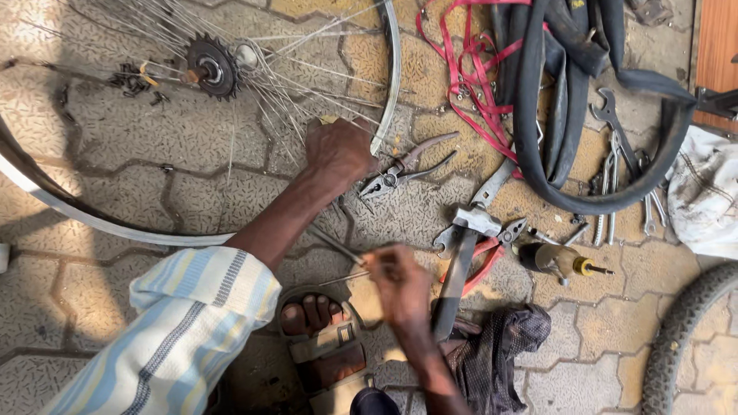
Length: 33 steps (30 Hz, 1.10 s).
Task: The person removes bicycle spokes from a wheel rim using pliers and a hammer. They then gather the removed spokes and wipe the rim with a cloth.
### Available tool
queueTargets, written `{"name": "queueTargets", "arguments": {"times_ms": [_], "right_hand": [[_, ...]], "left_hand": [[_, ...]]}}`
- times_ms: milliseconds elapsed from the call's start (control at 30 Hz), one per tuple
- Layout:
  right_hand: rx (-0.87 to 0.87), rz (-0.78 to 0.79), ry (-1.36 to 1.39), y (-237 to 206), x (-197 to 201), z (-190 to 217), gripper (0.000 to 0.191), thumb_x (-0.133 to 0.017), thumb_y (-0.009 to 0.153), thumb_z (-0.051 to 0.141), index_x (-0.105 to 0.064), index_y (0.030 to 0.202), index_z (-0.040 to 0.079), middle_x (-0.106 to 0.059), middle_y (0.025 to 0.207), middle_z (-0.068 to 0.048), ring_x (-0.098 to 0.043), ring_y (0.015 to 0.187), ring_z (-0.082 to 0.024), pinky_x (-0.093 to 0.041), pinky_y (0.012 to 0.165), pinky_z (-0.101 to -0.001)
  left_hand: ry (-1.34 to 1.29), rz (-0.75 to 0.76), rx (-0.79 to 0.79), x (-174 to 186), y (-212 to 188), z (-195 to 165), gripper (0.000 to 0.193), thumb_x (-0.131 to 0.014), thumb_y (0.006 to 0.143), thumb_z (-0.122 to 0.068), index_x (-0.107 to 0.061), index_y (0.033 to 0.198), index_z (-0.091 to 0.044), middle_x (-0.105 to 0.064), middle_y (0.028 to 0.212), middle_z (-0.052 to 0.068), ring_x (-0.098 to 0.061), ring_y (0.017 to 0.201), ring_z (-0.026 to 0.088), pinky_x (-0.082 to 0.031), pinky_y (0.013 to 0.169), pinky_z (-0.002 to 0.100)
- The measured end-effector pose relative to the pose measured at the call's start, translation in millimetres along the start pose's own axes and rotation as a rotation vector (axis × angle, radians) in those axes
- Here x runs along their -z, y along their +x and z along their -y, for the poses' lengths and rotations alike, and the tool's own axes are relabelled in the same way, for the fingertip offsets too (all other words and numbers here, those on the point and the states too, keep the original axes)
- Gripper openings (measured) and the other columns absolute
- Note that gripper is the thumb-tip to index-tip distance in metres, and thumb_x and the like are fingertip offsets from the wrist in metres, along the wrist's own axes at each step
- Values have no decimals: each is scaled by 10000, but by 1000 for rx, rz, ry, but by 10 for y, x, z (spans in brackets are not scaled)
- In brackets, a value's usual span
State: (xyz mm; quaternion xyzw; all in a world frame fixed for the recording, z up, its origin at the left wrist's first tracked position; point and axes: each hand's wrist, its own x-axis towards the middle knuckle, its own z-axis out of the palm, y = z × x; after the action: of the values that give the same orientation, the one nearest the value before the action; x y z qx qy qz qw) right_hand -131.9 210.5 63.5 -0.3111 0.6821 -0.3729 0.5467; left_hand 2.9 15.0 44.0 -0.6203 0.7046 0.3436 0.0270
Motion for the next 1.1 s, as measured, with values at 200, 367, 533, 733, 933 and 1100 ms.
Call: {"name": "queueTargets", "arguments": {"times_ms": [200,367,533,733,933,1100], "right_hand": [[560,260,-1074,40,176,-6,468,-761,825,364,-670,1103,0,-652,1011,-201,-618,916,-353,-505,792,-496],[491,216,-1250,1,21,-41,186,-622,940,128,-630,1086,13,-639,1009,-181,-613,907,-308,-533,828,-470],[309,191,-1106,-110,407,62,241,-508,1003,63,-592,1229,62,-686,1013,-91,-652,718,-195,-569,590,-393],[563,-92,-836,103,812,397,109,-623,1003,144,-700,1011,67,-692,971,-123,-666,763,-210,-620,587,-351],[694,-340,-703,382,653,718,245,-625,1024,265,-747,1041,54,-762,947,-117,-708,674,-166,-569,508,-297],[648,-316,-855,364,411,931,214,-627,1022,210,-769,1073,58,-777,987,-121,-730,697,-160,-575,542,-281]], "left_hand": [[-77,-150,-80,-179,-47,63,355,-746,932,-300,-591,645,-160,-380,522,-34,-439,542,157,-349,1031,550],[-22,-144,-92,-104,-94,28,329,-759,915,-337,-598,711,-136,-400,543,-27,-460,577,172,-338,1004,561],[-16,-11,-6,-43,-84,0,341,-752,915,-360,-637,699,-122,-442,540,4,-483,611,163,-306,1099,564],[-8,-22,-10,-70,-72,-2,343,-655,997,-301,-618,715,-109,-396,557,5,-485,609,170,-295,1131,585],[-195,-158,-20,-143,-143,-7,336,-481,1023,-92,-610,718,-150,-398,542,-13,-493,607,138,-227,1154,591],[-296,-66,-7,-96,-140,-53,295,-468,1040,-130,-601,777,-135,-418,590,-23,-511,667,137,-213,1134,583]]}}
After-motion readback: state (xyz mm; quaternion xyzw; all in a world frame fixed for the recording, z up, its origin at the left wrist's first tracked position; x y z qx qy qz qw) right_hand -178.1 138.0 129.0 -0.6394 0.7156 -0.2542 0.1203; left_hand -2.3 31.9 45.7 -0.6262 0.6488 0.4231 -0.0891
